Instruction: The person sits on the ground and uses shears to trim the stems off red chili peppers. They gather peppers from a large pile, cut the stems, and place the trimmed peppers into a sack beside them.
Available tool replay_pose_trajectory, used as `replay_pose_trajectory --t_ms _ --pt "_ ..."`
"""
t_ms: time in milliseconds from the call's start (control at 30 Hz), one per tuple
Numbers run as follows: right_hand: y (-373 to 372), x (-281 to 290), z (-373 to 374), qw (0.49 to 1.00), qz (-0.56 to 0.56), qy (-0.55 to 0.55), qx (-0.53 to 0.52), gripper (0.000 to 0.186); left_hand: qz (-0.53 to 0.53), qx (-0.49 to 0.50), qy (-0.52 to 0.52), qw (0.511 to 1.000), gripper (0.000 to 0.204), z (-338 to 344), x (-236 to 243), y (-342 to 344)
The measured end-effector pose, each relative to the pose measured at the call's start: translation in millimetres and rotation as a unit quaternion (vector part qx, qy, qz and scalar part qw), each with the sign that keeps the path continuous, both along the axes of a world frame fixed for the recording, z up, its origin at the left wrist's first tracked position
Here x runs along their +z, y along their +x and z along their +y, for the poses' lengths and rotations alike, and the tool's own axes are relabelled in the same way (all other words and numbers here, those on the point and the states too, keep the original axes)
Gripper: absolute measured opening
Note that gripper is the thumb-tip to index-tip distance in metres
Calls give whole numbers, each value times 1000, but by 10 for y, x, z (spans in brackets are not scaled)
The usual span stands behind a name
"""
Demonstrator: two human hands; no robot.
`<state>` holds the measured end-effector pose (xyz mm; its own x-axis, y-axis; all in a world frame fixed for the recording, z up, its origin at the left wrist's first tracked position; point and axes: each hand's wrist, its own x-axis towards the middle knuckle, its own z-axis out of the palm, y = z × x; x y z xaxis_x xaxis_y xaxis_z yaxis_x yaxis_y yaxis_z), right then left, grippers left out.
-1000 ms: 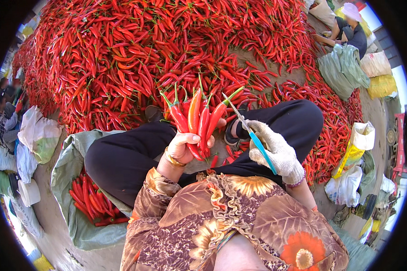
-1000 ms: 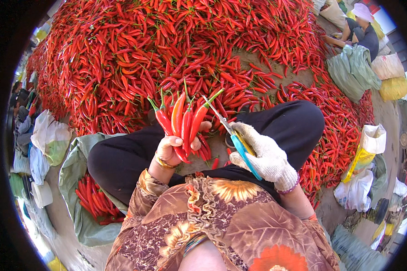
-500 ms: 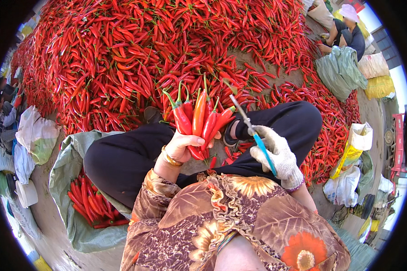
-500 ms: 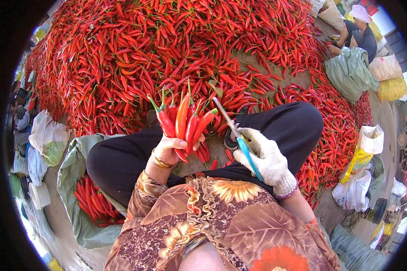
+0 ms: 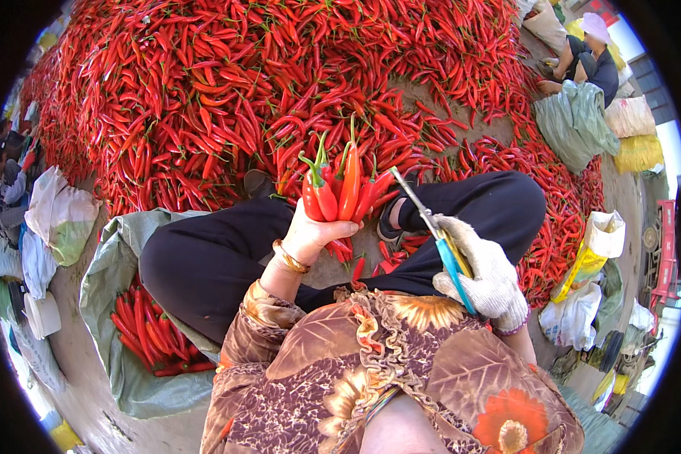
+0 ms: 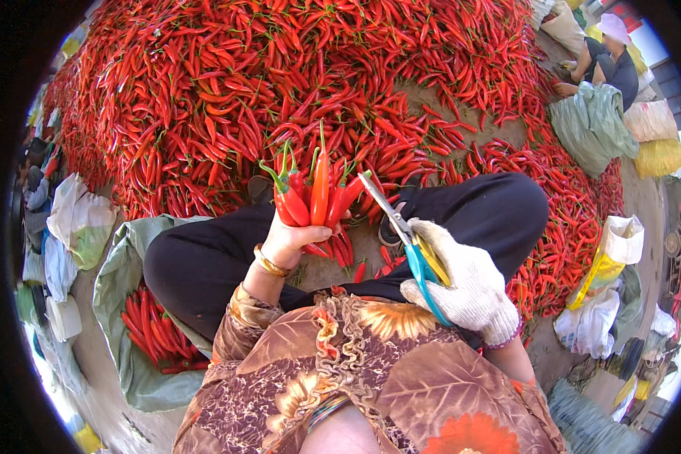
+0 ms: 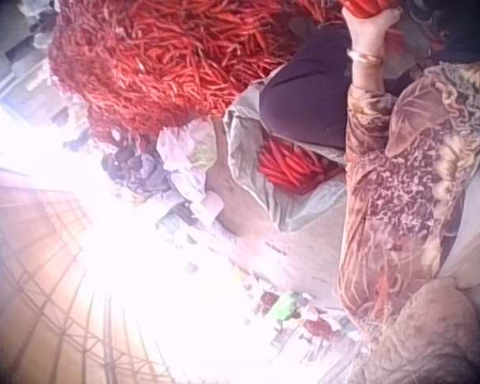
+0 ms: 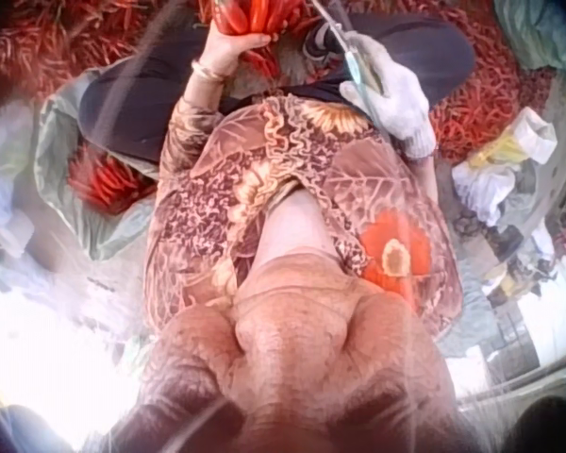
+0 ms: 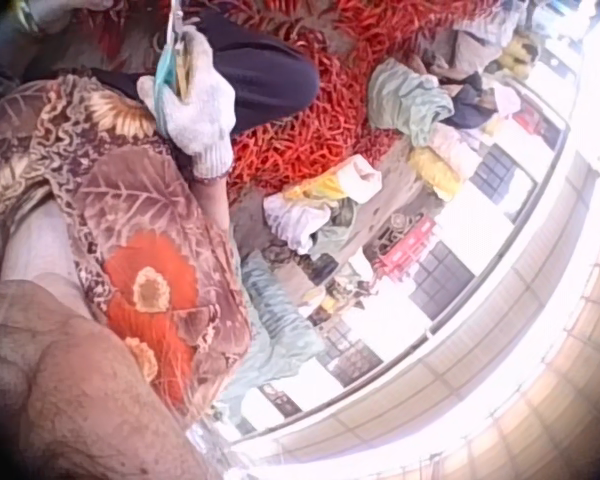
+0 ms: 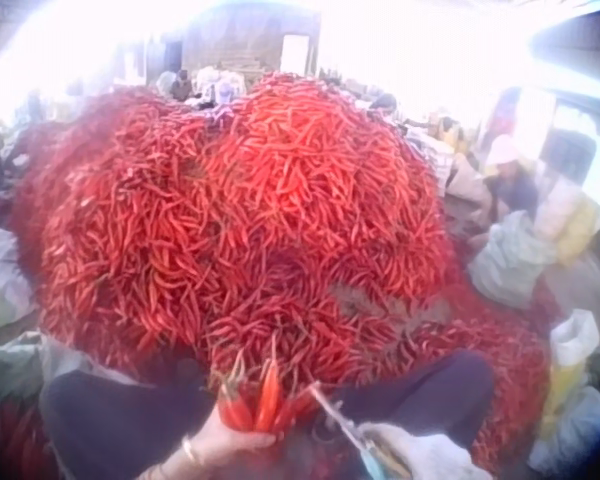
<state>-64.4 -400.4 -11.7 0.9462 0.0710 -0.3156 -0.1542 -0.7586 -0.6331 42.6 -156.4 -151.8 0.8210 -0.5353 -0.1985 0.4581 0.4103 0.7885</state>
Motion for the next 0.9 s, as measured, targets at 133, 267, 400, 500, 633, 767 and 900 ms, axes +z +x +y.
replay_pose_trajectory --t_ms 133,267,400,500,633,767,900 --pt "51 -118 21 1000 -3 -19 14 75 -47 3 39 998 47 -19 -22 0" --pt "81 -184 2 1000 -10 0 20 75 -64 -3 69 996 42 -22 -27 3" --pt "110 -249 -15 1000 14 -12 7 66 -109 8 106 988 36 -49 -52 -15" --pt "99 -326 19 991 22 96 -91 50 -121 -11 106 987 33 -66 -85 -31" --pt "210 -408 85 880 -3 382 -283 52 -32 -42 97 994 32 -117 -150 -26" --pt "451 -508 246 957 -133 199 -163 53 -82 -24 130 988 35 -162 -198 -21" --pt "443 -488 262 959 -36 225 -168 55 -60 11 110 992 37 -124 -230 -1"
